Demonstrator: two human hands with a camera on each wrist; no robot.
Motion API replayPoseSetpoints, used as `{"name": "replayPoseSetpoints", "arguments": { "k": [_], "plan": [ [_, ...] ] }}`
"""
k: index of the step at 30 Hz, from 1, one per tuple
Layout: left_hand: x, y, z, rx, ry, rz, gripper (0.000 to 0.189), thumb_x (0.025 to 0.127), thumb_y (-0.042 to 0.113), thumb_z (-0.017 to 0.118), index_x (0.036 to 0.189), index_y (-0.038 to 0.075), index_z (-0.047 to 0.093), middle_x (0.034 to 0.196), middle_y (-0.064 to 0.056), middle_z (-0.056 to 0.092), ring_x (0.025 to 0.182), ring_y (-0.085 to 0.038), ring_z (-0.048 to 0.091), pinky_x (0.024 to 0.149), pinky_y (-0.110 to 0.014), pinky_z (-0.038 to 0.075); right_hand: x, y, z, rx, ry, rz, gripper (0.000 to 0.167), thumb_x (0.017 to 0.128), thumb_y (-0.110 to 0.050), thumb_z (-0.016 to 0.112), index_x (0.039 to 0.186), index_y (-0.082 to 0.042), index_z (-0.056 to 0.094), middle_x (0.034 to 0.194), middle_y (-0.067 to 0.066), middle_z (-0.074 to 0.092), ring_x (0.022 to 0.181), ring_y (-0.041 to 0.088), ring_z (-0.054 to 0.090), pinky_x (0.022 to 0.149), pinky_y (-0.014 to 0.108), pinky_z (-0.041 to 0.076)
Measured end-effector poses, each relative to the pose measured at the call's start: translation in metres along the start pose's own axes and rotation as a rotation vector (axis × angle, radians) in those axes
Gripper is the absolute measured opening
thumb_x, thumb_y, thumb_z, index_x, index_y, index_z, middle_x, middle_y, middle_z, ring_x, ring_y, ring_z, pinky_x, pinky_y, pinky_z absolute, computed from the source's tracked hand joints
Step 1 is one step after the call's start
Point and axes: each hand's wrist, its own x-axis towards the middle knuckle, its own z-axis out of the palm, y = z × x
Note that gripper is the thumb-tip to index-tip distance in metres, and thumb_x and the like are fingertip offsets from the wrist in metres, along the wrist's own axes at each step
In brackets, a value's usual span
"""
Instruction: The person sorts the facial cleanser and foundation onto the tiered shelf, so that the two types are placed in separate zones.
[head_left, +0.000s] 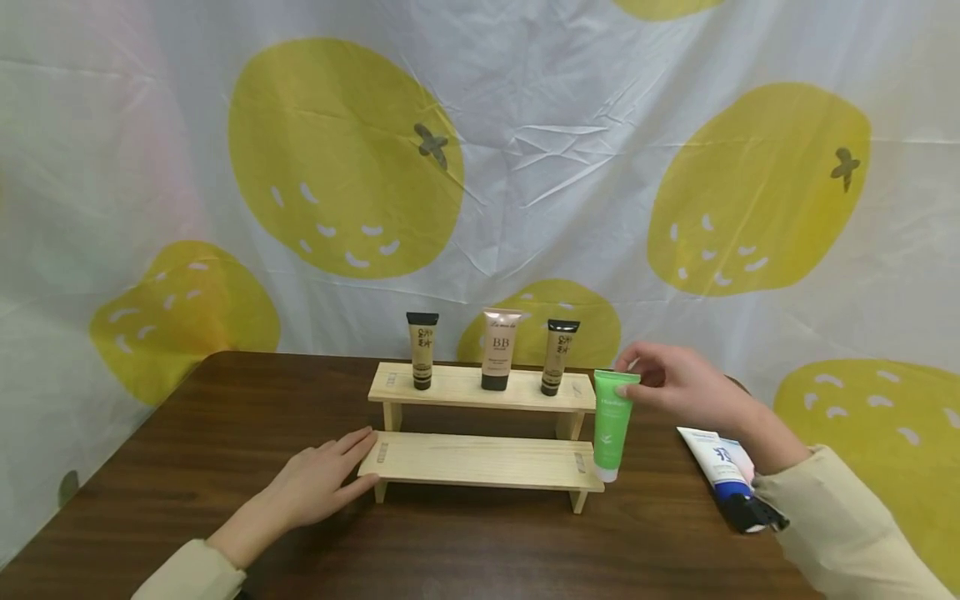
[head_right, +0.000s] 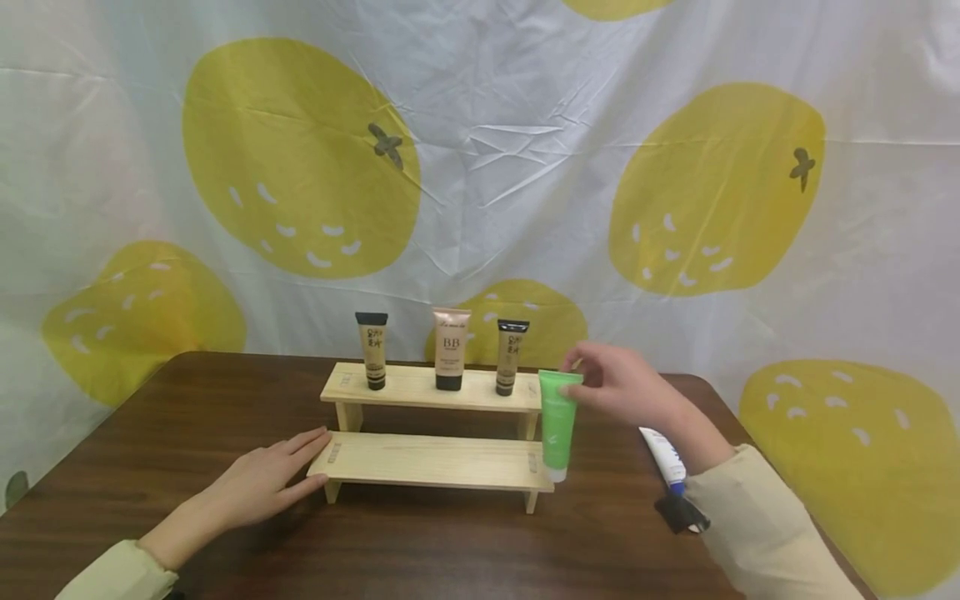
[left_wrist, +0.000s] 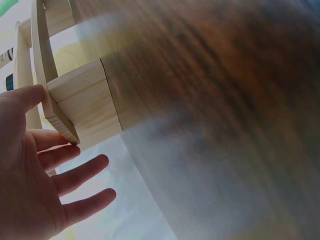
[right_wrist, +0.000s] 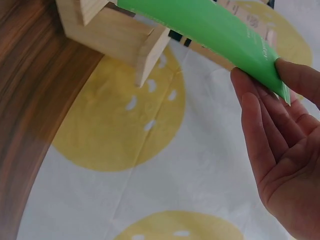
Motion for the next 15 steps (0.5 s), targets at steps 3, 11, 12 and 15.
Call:
{"name": "replayPoseSetpoints", "arguments": {
  "k": [3,11,12,15],
  "plan": [
    [0.0,0.0,0.0,0.001,0.001,0.002,0.062,0.089,0.05,0.041,0.131,0.004,0.044,0.13,-0.012,0.042,0.102,-0.032,0.051,0.073,-0.049,0.042,0.004,-0.006,0.001,-0.007,-0.021,0.011,0.012,0.083,-0.017,0.063,0.091,-0.013,0.056,0.079,-0.002,0.061,0.071,0.013,0.058,0.062,0.029,0.045],
    [0.0,0.001,0.0,0.003,0.009,0.01,0.062,0.089,0.05,0.041,0.13,0.004,0.044,0.13,-0.012,0.042,0.101,-0.032,0.052,0.072,-0.05,0.043,0.018,-0.014,0.008,0.017,-0.053,-0.033,0.012,0.083,-0.017,0.063,0.092,-0.011,0.057,0.078,-0.002,0.061,0.071,0.011,0.059,0.062,0.03,0.045],
    [0.0,0.001,0.0,0.002,0.009,0.01,0.062,0.089,0.05,0.041,0.13,0.004,0.044,0.13,-0.012,0.042,0.101,-0.032,0.052,0.072,-0.05,0.043,0.02,-0.015,0.009,0.016,-0.053,-0.038,0.012,0.083,-0.017,0.063,0.091,-0.012,0.057,0.077,-0.003,0.061,0.069,0.012,0.059,0.061,0.03,0.045],
    [0.0,0.001,0.0,0.001,0.009,0.009,0.063,0.089,0.051,0.041,0.13,0.004,0.044,0.13,-0.012,0.042,0.101,-0.032,0.052,0.072,-0.05,0.043,0.026,-0.02,0.013,0.011,-0.042,-0.059,0.011,0.082,-0.015,0.064,0.09,-0.013,0.057,0.075,-0.004,0.061,0.067,0.014,0.059,0.06,0.029,0.044]
  ]
}}
